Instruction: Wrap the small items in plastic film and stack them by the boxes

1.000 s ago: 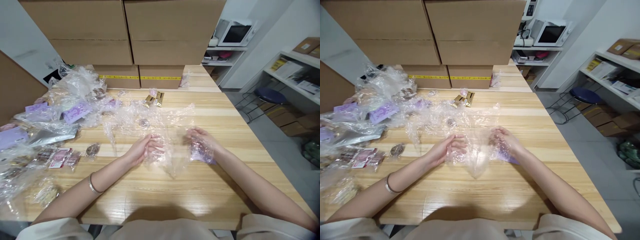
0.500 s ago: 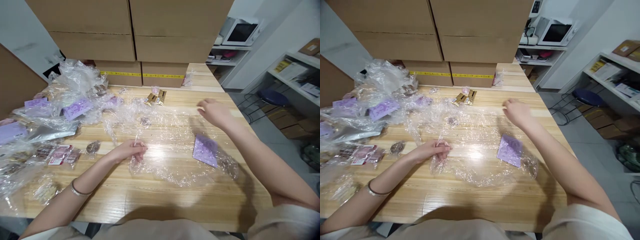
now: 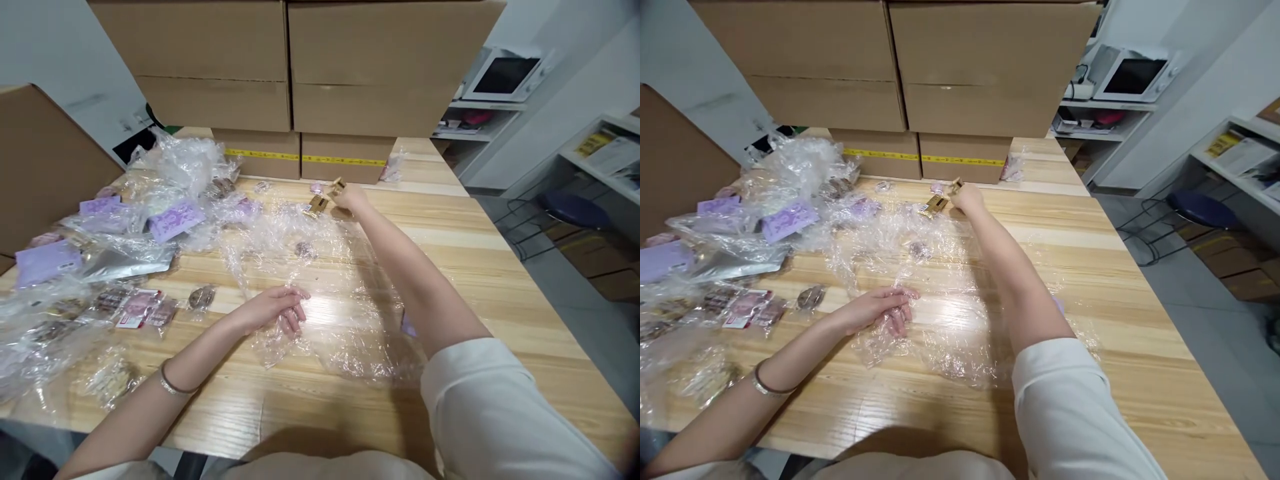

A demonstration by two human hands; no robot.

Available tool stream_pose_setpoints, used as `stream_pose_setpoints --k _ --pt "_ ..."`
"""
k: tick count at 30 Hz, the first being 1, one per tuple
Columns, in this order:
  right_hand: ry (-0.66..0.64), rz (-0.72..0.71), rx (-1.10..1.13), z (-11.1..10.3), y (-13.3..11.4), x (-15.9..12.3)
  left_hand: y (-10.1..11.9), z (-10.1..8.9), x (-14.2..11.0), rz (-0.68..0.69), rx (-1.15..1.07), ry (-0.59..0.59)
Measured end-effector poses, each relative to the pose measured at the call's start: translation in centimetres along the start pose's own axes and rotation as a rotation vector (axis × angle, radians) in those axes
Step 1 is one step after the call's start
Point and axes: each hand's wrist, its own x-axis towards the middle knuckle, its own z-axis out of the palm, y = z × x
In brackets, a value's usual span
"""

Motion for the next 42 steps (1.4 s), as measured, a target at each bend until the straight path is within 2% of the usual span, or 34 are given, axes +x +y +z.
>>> stream_pose_setpoints --k 2,3,6,8,10,12,15,17,18,19,20,23,27,29,31,32,35,37,42 --pt "0.005 0.003 -0.006 -0.2 0.4 -0.1 0.0 -0.1 0.1 -0.007 -0.005 -0.018" --pt "-0.030 -0.042 -0.008 -0.2 0.5 -0.2 0.1 -0.1 0.1 -0.013 -0.001 -0.030" --pt "-0.188 -0.322 -0.002 0.8 0.0 -0.9 0.2 -0.2 0.0 -0.013 0.022 -0.056" --pt "-0.197 -0.436 -0.059 1.6 -0.6 -1.3 0.2 -0.2 0.0 -0.005 0.039 -0.056" --pt "-0.136 -0.450 -0.125 2.0 -1.0 -1.7 0.1 -0.1 0.0 0.001 0.054 -0.040" --pt "-0.050 -0.393 -0.151 1.5 -0.9 -1.9 0.0 0.0 0.0 0.004 0.076 -0.020" --pt "0.148 -0.265 -0.152 -1.2 0.3 -2.6 0.0 0.3 -0.1 -0.012 0.134 0.000" --pt "0.313 -0.225 -0.138 -3.5 1.5 -3.8 0.2 0.5 -0.2 -0.024 0.171 0.028" --pt "0.355 -0.224 -0.113 -4.6 2.0 -4.8 0.2 0.7 -0.3 -0.026 0.184 0.053" --pt "0.350 -0.222 -0.076 -5.5 2.4 -6.1 0.3 0.9 -0.3 -0.028 0.194 0.082" --pt "0.292 -0.224 -0.033 -6.3 2.6 -7.6 0.3 1.0 -0.3 -0.032 0.200 0.112" --pt "0.012 -0.234 0.048 -7.0 2.5 -13.4 0.3 1.4 -0.2 -0.052 0.219 0.190" --pt "-0.343 -0.245 -0.007 -5.3 2.1 -20.7 0.4 1.3 -0.5 -0.078 0.299 0.239" --pt "-0.407 -0.266 -0.031 -3.9 2.3 -23.0 0.9 0.9 -1.0 -0.048 0.461 0.223" --pt "-0.406 -0.286 -0.072 -2.7 2.7 -24.4 1.8 0.4 -1.5 0.006 0.726 0.244" --pt "-0.392 -0.296 -0.099 -2.2 2.9 -24.8 2.3 0.3 -1.6 0.034 0.863 0.298" --pt "-0.352 -0.345 -0.152 -1.2 3.1 -25.6 3.7 0.3 -1.0 0.126 1.091 0.571" --pt "-0.316 -0.378 -0.162 -0.9 3.1 -26.0 4.3 0.5 0.0 0.169 1.087 0.659" --pt "-0.128 -0.509 -0.250 -1.8 3.2 -27.4 4.4 0.9 2.1 0.285 0.905 0.580"
